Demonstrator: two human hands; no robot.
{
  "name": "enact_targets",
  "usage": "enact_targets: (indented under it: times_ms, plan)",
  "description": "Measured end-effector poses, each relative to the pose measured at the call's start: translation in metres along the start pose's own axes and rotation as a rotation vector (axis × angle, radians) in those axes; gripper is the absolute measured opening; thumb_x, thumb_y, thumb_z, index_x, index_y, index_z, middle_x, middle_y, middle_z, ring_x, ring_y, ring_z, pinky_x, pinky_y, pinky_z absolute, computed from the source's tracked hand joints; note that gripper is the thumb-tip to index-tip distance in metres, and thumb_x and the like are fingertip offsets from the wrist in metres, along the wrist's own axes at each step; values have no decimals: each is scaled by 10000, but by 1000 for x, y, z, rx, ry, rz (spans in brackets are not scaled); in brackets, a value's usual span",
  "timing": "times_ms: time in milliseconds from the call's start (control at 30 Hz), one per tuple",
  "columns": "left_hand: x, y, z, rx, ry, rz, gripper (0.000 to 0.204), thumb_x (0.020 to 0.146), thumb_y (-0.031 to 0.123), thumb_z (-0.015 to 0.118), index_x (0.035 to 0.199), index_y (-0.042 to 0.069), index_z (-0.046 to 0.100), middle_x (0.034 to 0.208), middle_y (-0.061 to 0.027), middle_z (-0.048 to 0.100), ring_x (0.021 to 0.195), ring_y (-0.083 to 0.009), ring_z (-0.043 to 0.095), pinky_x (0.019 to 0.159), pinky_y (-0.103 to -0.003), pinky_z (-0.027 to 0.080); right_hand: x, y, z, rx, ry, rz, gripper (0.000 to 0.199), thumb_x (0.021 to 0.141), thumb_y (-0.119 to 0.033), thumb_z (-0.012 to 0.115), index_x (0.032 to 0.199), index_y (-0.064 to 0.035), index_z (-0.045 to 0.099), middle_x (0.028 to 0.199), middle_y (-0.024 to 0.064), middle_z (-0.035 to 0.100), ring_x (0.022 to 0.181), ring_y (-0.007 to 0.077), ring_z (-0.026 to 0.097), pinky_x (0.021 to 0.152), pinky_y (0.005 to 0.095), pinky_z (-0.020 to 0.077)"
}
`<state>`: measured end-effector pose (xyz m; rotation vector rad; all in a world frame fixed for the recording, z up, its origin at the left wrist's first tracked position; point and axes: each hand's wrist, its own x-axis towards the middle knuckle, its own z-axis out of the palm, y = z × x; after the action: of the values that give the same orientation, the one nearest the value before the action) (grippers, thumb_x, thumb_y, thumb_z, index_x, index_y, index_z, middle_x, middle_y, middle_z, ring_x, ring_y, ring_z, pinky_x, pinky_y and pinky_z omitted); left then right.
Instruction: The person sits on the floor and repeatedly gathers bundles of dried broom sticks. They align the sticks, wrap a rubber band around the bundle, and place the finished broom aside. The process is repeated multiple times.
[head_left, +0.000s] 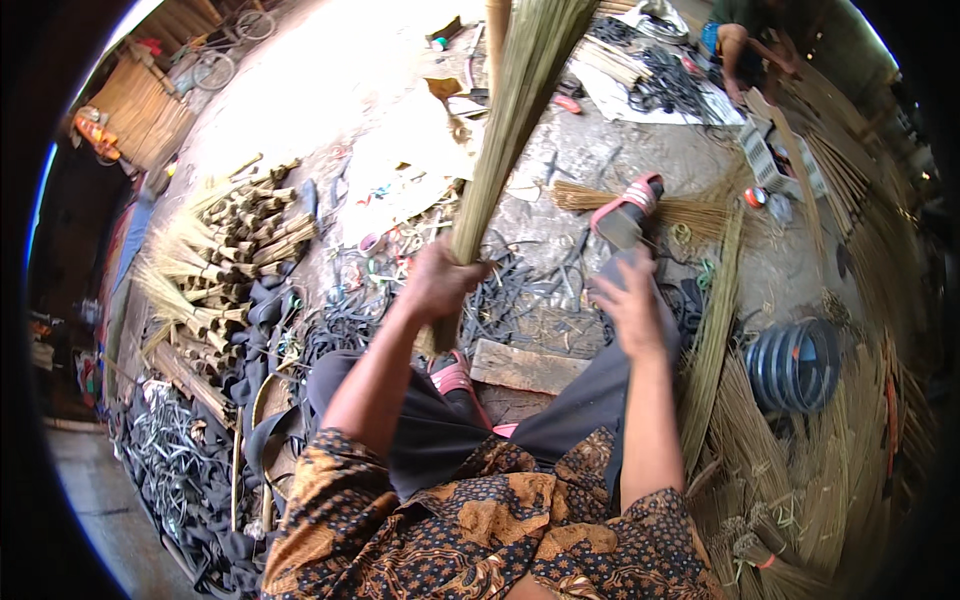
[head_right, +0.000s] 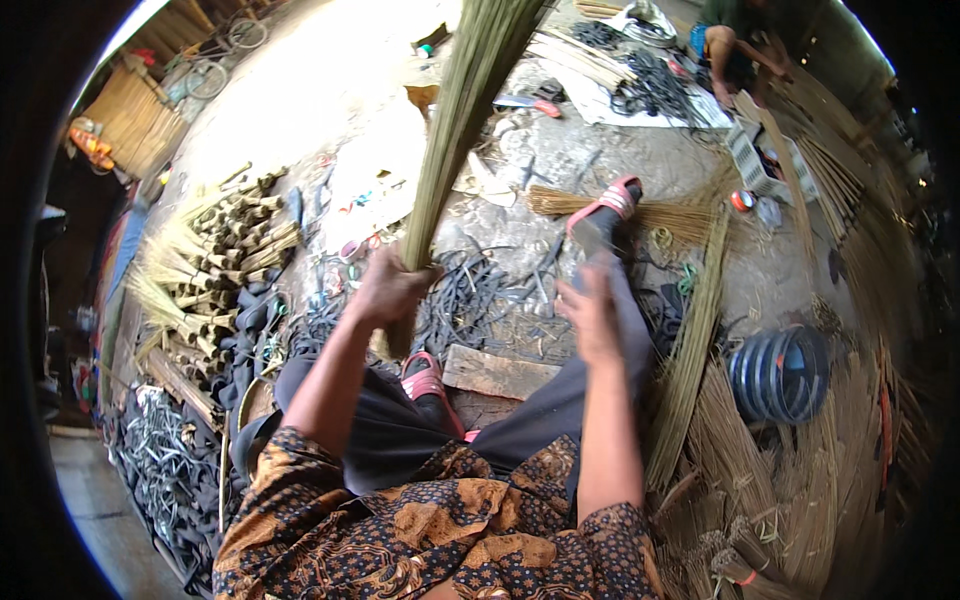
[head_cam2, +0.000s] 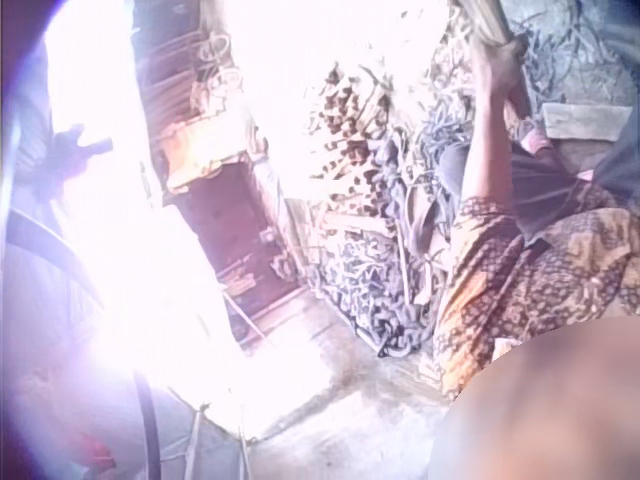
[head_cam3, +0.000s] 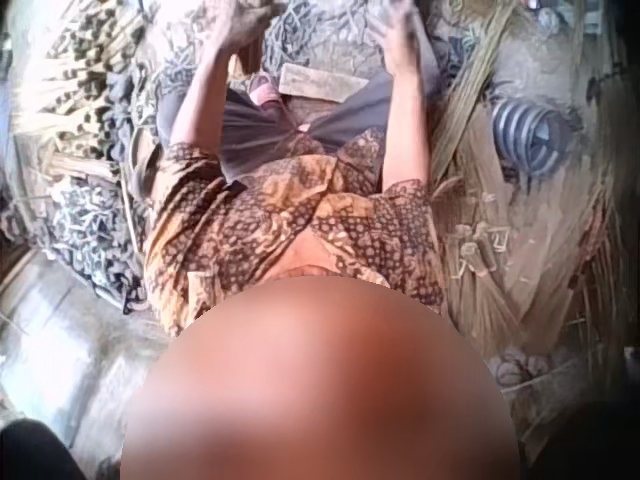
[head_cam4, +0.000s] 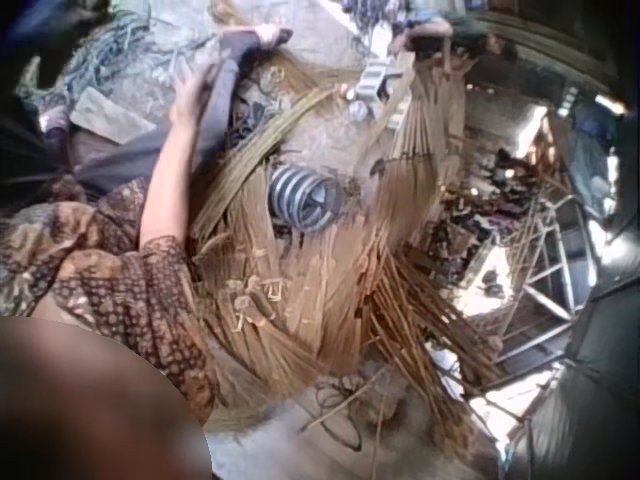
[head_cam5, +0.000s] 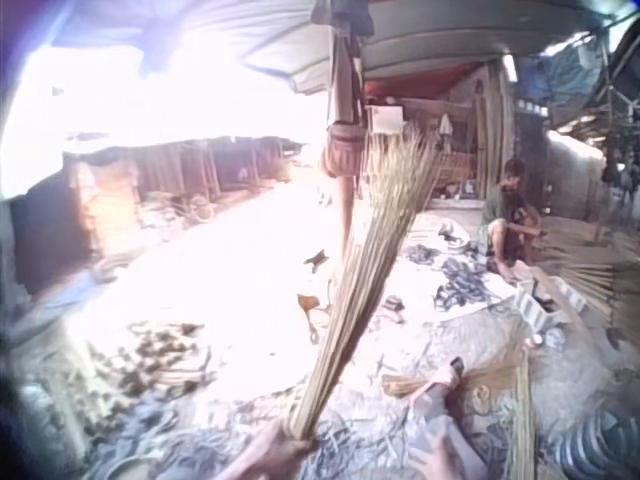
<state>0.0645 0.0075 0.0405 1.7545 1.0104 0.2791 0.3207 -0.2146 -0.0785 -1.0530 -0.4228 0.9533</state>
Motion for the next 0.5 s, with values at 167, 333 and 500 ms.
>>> enact_targets:
  times_ms: [167,333,500]
  plan:
    - [-13,2,46,-117,-68,-49,235,873,174,790,953,30,622,726,-19,645,650,-120,609,599,-313,507,38,18,109,-388,11,-54,714,1064,-577,475,1587,-109,342,1356,179,580,1075,243,685,832,321,566]
    - [3,-56,128,-309,-263,-204,257,892,248,769,906,2,694,731,-65,670,586,-148,610,521,-316,486,-1,80,67,-474,141,79,460,1064,-492,555,862,-92,658,768,-23,604,653,108,550,582,308,466]
    - [15,-135,198,-204,-388,-613,337,901,257,698,956,-75,725,829,-158,722,691,-231,700,567,-397,551,-32,144,34,-666,207,533,579,944,-568,692,957,9,724,801,47,686,735,147,608,659,334,496]
